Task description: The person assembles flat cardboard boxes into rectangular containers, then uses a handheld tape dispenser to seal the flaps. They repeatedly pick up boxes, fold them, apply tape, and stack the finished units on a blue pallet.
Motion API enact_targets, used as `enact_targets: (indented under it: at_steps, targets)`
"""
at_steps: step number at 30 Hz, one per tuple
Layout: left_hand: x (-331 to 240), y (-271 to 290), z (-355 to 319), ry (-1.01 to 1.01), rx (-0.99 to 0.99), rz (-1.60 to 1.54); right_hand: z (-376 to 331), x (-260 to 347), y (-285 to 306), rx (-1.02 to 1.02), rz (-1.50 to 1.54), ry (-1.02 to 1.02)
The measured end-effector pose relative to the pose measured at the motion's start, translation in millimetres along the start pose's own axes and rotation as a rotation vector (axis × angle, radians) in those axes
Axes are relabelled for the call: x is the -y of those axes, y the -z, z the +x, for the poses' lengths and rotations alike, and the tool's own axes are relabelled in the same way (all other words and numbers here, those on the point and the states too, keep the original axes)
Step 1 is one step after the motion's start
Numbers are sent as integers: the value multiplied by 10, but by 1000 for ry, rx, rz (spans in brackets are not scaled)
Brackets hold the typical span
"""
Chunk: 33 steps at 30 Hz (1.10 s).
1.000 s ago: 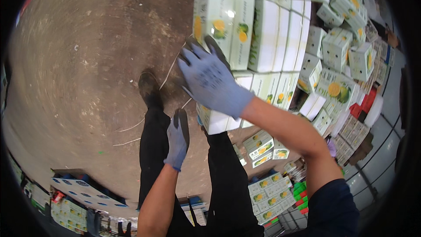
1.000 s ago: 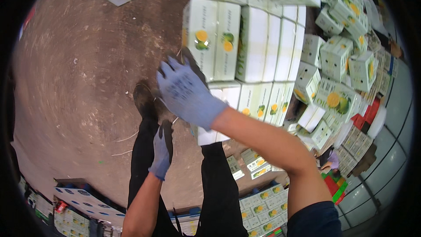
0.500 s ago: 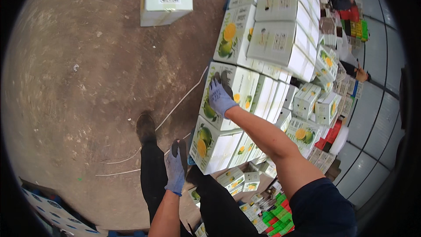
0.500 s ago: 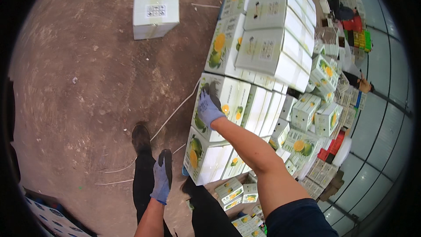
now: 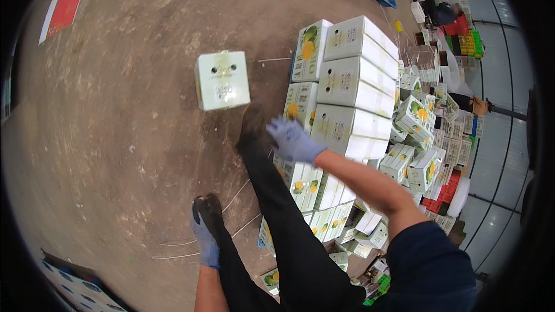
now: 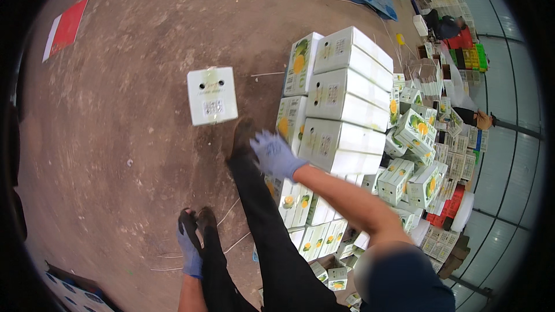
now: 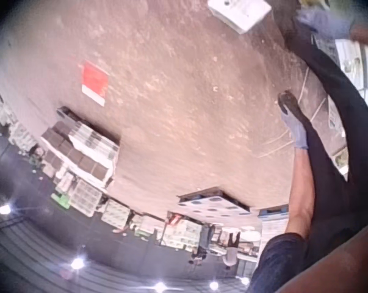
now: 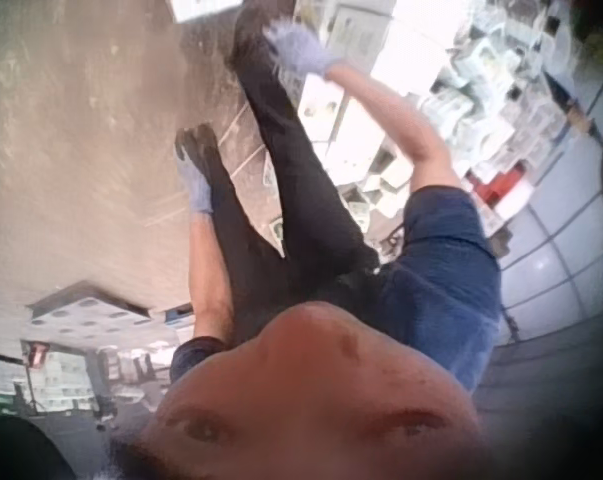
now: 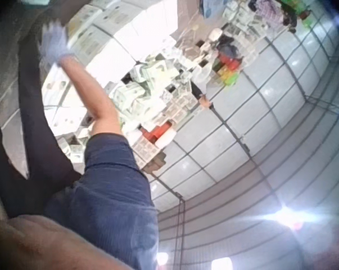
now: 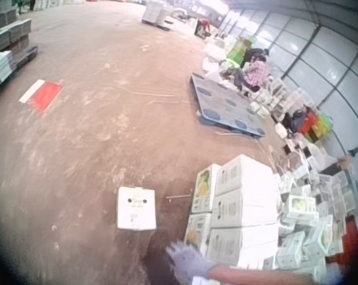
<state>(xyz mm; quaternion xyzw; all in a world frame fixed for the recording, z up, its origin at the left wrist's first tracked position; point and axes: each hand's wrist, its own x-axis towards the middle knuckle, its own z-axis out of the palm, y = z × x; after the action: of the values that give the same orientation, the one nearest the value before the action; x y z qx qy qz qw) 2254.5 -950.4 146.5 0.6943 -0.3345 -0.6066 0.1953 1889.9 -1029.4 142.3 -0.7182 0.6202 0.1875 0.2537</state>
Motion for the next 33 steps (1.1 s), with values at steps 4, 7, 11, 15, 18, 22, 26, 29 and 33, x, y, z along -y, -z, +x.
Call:
enact_targets:
  at_steps: [4, 7, 11, 15, 18, 22, 26, 29, 33]
  targets:
    - [-967, -654, 538, 79, -15, -107, 941, -1457, 1798, -287, -198, -39]
    - [-1519, -1214, 863, 89, 7, -168, 1854, -2762, 2401, -60, -167, -298]
    - [-2060, -1739, 1244, 194, 43, -202, 2514, -4047, 2015, 435, -1, -265]
    - [-2323, -1914, 1505, 233, 103, -124, 2689, -4641, 1452, 694, 230, -228]
    - [-2361, -1893, 1758, 281, 105, -83, 2729, -4792, 1274, 710, 325, -340]
    - [-2374, -1758, 2128, 259, 194, 2, 2733, -4833, 1169, 671, 275, -341]
    - [-2449, -1711, 2317, 342, 59, -29, 2663, -4839, 1079, 674, 193, -315]
    - [-2468, -1795, 2332, 355, 104, -25, 2612, -4831, 1072, 643, 224, -348]
    - [-2374, -1938, 2341, 418, 147, -17, 2578, -4780, 1100, 645, 105, -308]
